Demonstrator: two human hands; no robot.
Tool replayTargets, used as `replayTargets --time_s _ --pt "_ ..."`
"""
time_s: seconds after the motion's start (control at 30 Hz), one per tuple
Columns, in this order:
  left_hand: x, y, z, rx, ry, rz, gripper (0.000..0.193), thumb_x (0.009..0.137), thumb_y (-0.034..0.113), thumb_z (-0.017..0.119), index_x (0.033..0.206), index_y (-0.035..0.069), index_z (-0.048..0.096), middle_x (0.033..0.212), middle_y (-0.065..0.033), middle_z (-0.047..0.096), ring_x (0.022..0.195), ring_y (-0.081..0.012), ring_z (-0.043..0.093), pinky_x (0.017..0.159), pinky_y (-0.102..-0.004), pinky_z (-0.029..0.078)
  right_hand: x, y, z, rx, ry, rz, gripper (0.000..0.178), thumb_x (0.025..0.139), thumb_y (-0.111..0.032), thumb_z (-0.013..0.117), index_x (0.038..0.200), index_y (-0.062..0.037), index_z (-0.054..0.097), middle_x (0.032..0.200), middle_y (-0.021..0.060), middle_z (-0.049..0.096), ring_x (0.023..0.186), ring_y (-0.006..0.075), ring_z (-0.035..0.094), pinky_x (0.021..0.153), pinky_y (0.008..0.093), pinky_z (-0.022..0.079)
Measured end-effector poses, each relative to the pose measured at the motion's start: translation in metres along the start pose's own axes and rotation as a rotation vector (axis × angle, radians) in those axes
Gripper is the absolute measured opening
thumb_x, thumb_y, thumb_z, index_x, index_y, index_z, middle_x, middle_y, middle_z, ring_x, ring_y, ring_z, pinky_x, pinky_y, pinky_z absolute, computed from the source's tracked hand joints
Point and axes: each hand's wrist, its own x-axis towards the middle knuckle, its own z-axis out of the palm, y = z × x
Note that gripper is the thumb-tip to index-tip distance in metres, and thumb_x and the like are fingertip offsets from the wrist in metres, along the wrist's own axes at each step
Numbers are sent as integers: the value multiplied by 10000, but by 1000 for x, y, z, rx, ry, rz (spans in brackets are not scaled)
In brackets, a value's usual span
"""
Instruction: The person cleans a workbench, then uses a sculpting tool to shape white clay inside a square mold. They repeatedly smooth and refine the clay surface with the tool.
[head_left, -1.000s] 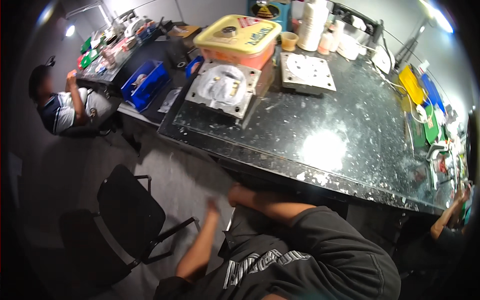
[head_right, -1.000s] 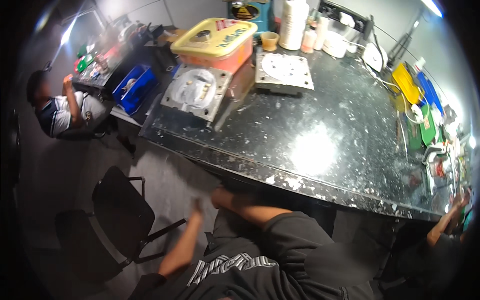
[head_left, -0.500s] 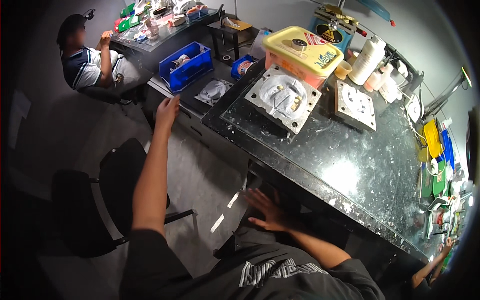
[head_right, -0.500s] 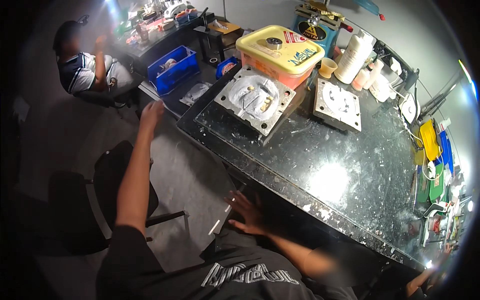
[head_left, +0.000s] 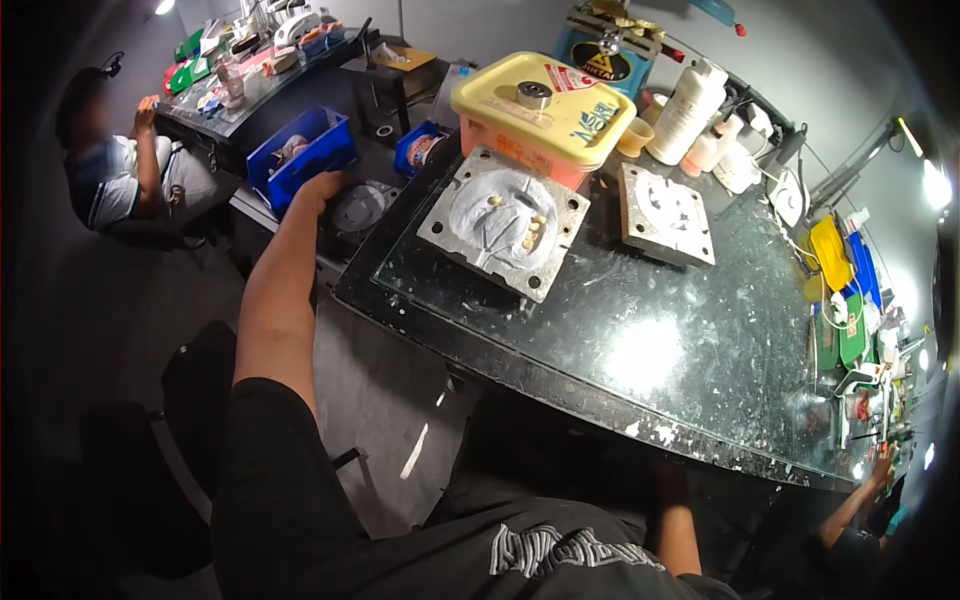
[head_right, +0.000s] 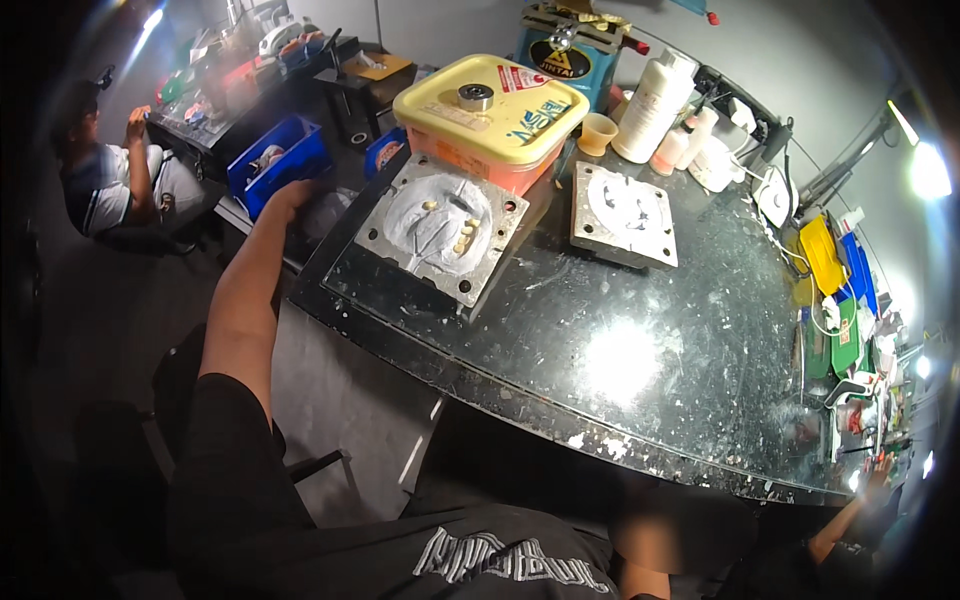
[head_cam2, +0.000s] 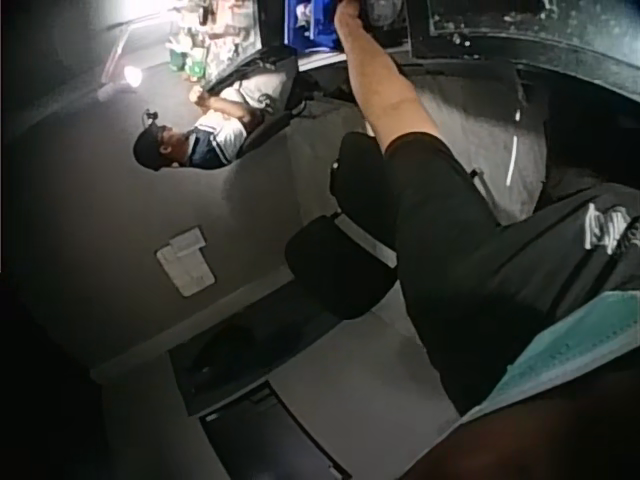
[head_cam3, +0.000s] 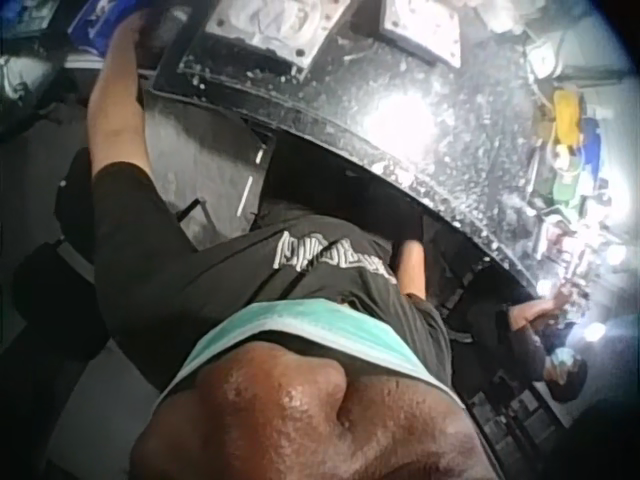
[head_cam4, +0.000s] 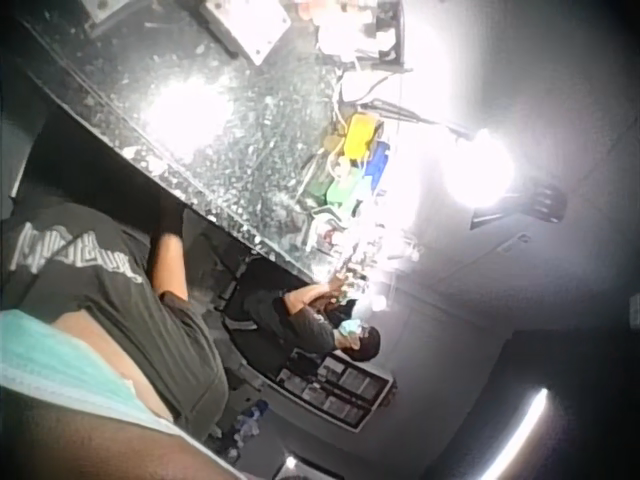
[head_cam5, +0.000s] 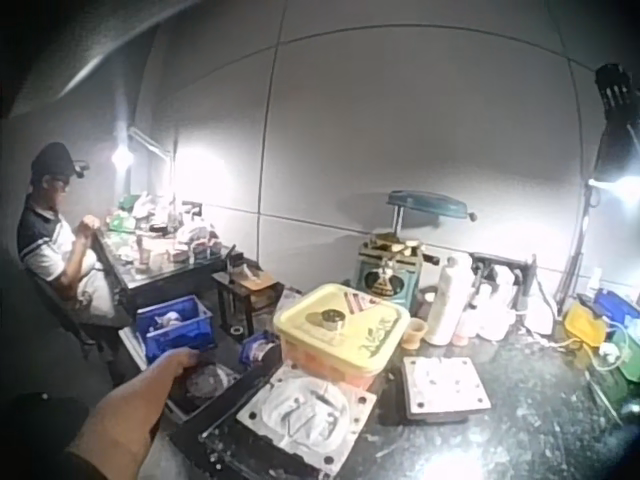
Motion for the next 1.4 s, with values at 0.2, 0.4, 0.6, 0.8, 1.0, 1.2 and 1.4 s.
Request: replayTargets --time_s 0.2,0.4,0.6,0.8,1.0,1.2,1.4 --pt "-63 -12 6 -261 109 178 375 1050 381 705 1199 38 741 1057 -93 751 946 -247 725 875 -415 595 7 105 39 -160 -92 238 548 1100 -391 552 1565 -102 562 1609 184 539 1502 370 475 1258 535 354" --pt "-69 -64 -27 -643 185 397 344 1003 346 788 1147 36 760 1035 -46 747 954 -183 707 893 -360 579 -77 164 74 -269 -175 218 502 1145 -331 469 1573 -79 543 1635 183 507 1535 342 437 1285 523 315" --pt "-131 -69 -136 -717 205 391 491 1028 333 741 1410 31 677 1361 -131 717 1238 -259 697 1081 -413 543 -87 73 19 608 -32 367 594 1120 -434 540 1546 -21 549 1585 240 551 1521 334 458 1269 447 330" --pt "-235 -15 -162 -724 140 506 453 1076 305 659 1430 23 660 1405 -92 698 1292 -226 658 1139 -384 490 -71 -44 -135 319 -962 229 884 1007 -627 677 1639 -54 442 1548 272 582 1359 403 635 1116 438 524" --pt "-381 80 -12 -632 -4 563 376 1089 297 635 1341 25 698 1247 -92 754 1115 -210 731 1024 -376 579 -40 -86 -265 1045 -542 -724 809 991 -405 797 1624 -26 463 1588 206 568 1437 352 584 1205 446 459" --pt "-445 157 240 -679 -325 340 318 1107 294 588 1198 27 734 1076 -92 791 781 -140 768 520 -243 576 -24 -127 -312 1030 93 -487 928 936 -254 860 1658 31 352 1622 236 509 1446 336 567 1213 448 432" --pt "-459 172 387 -595 -480 446 339 1087 254 623 1314 6 659 1180 -86 737 856 -92 693 561 -182 509 11 -105 -306 414 364 -187 1190 907 -722 738 1642 104 298 1529 355 507 1400 488 548 1210 517 413"
